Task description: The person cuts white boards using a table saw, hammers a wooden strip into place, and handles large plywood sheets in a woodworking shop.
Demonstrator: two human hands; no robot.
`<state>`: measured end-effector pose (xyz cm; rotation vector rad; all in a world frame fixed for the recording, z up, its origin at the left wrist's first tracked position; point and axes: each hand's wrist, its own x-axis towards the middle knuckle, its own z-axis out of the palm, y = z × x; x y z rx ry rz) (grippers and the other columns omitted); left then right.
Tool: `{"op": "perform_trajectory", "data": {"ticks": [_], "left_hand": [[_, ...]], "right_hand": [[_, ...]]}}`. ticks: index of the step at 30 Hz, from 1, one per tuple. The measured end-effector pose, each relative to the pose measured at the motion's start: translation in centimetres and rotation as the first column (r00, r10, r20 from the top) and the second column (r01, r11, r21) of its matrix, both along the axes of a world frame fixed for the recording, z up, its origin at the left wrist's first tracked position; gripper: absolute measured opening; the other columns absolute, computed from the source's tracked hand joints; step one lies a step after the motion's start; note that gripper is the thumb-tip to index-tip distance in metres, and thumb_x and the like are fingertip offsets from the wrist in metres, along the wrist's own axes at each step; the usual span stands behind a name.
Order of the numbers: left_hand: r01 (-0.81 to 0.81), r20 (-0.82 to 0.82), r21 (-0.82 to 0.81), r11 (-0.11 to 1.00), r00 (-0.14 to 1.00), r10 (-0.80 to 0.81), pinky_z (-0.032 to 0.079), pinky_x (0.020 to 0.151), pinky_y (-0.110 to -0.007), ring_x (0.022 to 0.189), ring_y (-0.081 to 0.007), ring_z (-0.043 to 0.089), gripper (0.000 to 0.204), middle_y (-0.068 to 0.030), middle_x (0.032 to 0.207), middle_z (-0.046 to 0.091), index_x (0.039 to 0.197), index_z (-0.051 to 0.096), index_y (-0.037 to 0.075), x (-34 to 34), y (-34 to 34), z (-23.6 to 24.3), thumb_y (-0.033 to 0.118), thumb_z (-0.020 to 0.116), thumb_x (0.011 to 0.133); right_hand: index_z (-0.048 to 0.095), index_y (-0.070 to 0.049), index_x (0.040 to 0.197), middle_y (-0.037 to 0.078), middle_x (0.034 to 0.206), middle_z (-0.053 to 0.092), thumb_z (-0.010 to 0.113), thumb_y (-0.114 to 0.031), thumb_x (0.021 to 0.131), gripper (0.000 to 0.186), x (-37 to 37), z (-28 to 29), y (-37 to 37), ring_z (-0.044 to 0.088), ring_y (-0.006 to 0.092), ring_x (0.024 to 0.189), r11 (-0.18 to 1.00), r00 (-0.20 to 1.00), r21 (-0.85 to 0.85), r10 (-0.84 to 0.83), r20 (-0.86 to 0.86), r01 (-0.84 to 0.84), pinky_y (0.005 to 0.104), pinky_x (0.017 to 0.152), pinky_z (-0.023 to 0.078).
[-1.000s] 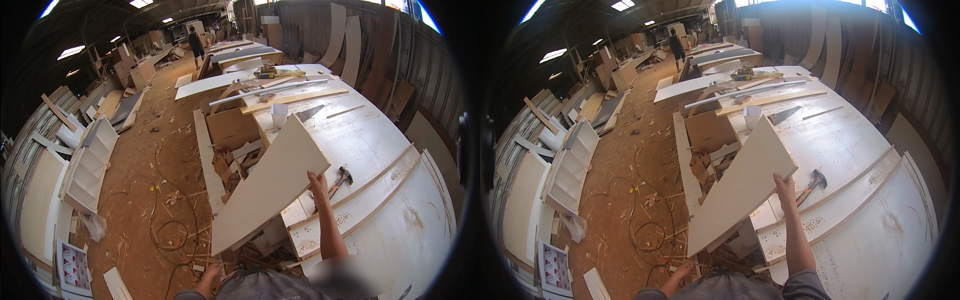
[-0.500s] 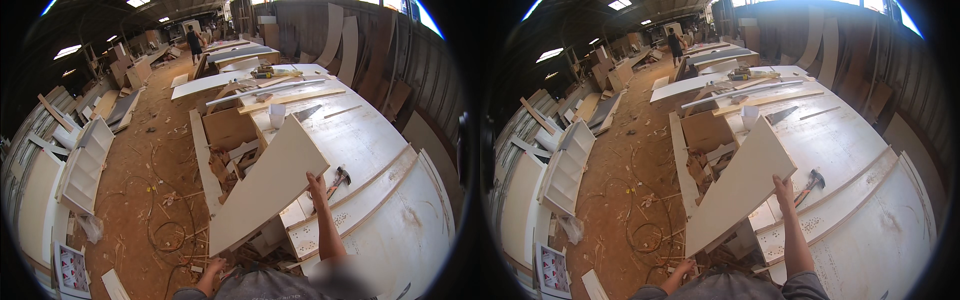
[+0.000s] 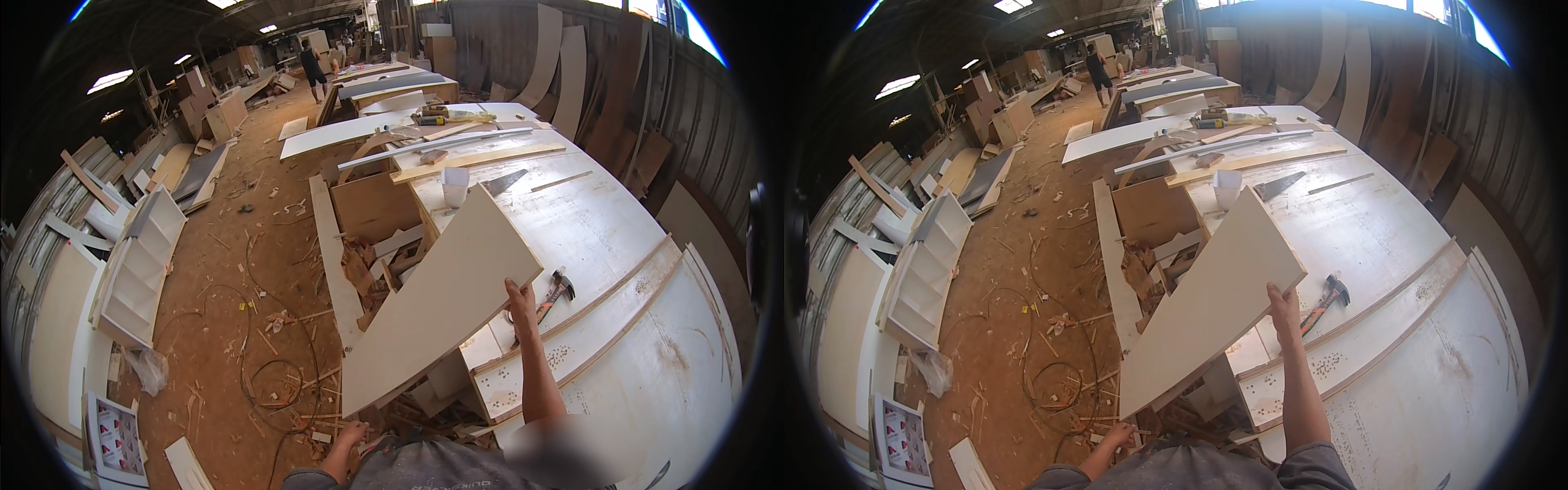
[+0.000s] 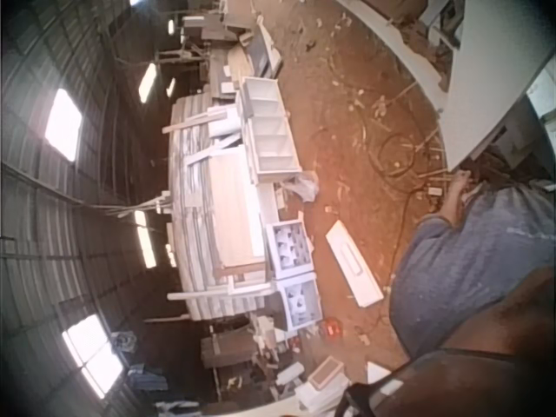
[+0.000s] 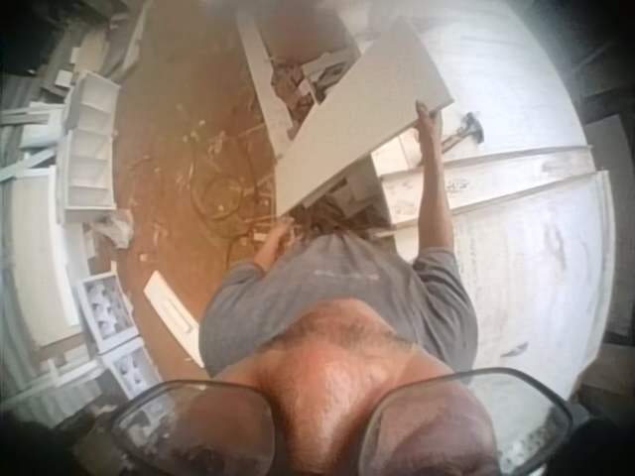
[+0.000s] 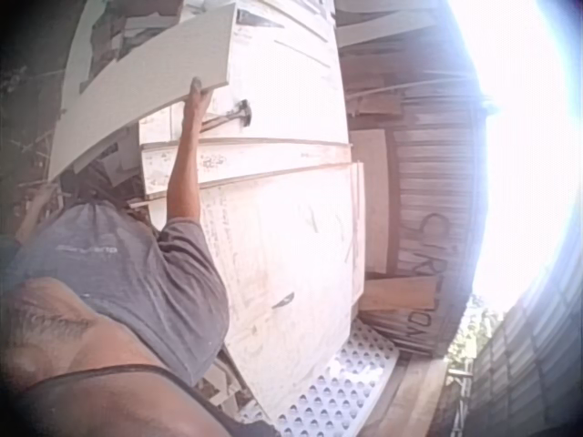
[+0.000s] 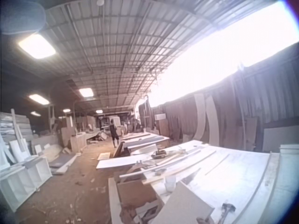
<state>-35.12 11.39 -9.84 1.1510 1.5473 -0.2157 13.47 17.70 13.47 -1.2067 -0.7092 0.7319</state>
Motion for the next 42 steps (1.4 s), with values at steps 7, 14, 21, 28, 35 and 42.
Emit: {"op": "perform_trajectory", "data": {"ticks": [7,14,21,28,35,42], "left_hand": [[-0.015,-0.017,0.005,1.0,1.0,0.016,0.052,0.074,-0.034,0.09,-0.0202,0.066,0.048,-0.0136,0.104,0.066,0.125,0.057,0.0,0.1,-0.4,0.8,0.039,0.047,0.098],[-0.067,0.014,0.076,0.995,0.998,0.066,0.051,0.064,-0.033,0.075,-0.0176,0.065,0.044,-0.0105,0.085,0.066,0.108,0.063,0.001,-1.0,-1.3,-0.1,0.041,0.05,0.096],[-0.066,-0.006,0.077,0.995,0.998,0.067,0.05,0.064,-0.034,0.073,-0.0181,0.064,0.044,-0.011,0.085,0.065,0.107,0.063,0.001,-1.5,-1.8,0.0,0.041,0.051,0.095],[-0.075,0.005,0.057,0.996,0.997,0.074,0.052,0.067,-0.034,0.078,-0.0192,0.066,0.045,-0.0117,0.092,0.066,0.112,0.062,0.001,-1.1,-1.8,-0.2,0.041,0.052,0.095],[-0.094,0.01,0.062,0.994,0.996,0.094,0.053,0.069,-0.034,0.083,-0.0201,0.067,0.045,-0.0115,0.096,0.066,0.115,0.061,0.001,-1.3,-2.1,-0.9,0.041,0.051,0.095],[-0.058,-0.004,0.058,0.997,0.998,0.059,0.053,0.07,-0.034,0.083,-0.0195,0.067,0.044,-0.0117,0.093,0.066,0.111,0.062,0.001,-0.6,-2.1,0.3,0.04,0.051,0.096]], "right_hand": [[0.046,-0.004,0.128,0.01,0.112,0.062,0.054,-0.027,0.096,0.04,0.9,-1.1,0.2,0.066,0.0175,0.095,1.0,0.998,-0.019,-0.015,0.054,0.016,0.0353,0.072,0.058],[0.045,-0.004,0.129,0.011,0.115,0.06,0.054,-0.028,0.095,0.043,0.3,-0.4,-0.2,0.064,0.0189,0.099,1.0,1.0,-0.026,0.007,0.012,-0.007,0.0367,0.076,0.057],[0.041,-0.002,0.134,0.014,0.12,0.058,0.055,-0.034,0.094,0.052,-0.2,0.3,-0.4,0.063,0.0209,0.103,1.0,0.999,-0.024,0.013,0.036,-0.012,0.0376,0.08,0.056],[0.041,-0.002,0.133,0.014,0.121,0.057,0.055,-0.034,0.094,0.053,-0.1,0.6,-0.7,0.062,0.0213,0.104,0.999,0.999,-0.037,0.008,0.036,-0.007,0.038,0.081,0.055],[0.042,-0.002,0.132,0.013,0.119,0.058,0.054,-0.032,0.095,0.049,0.1,-0.3,-0.3,0.063,0.02,0.101,1.0,0.999,-0.004,-0.004,0.043,0.005,0.0368,0.079,0.056],[0.043,-0.002,0.131,0.013,0.115,0.06,0.054,-0.03,0.095,0.046,0.9,-1.4,0.1,0.065,0.0188,0.095,1.0,0.999,0.018,-0.01,0.046,0.009,0.0342,0.074,0.058]]}}
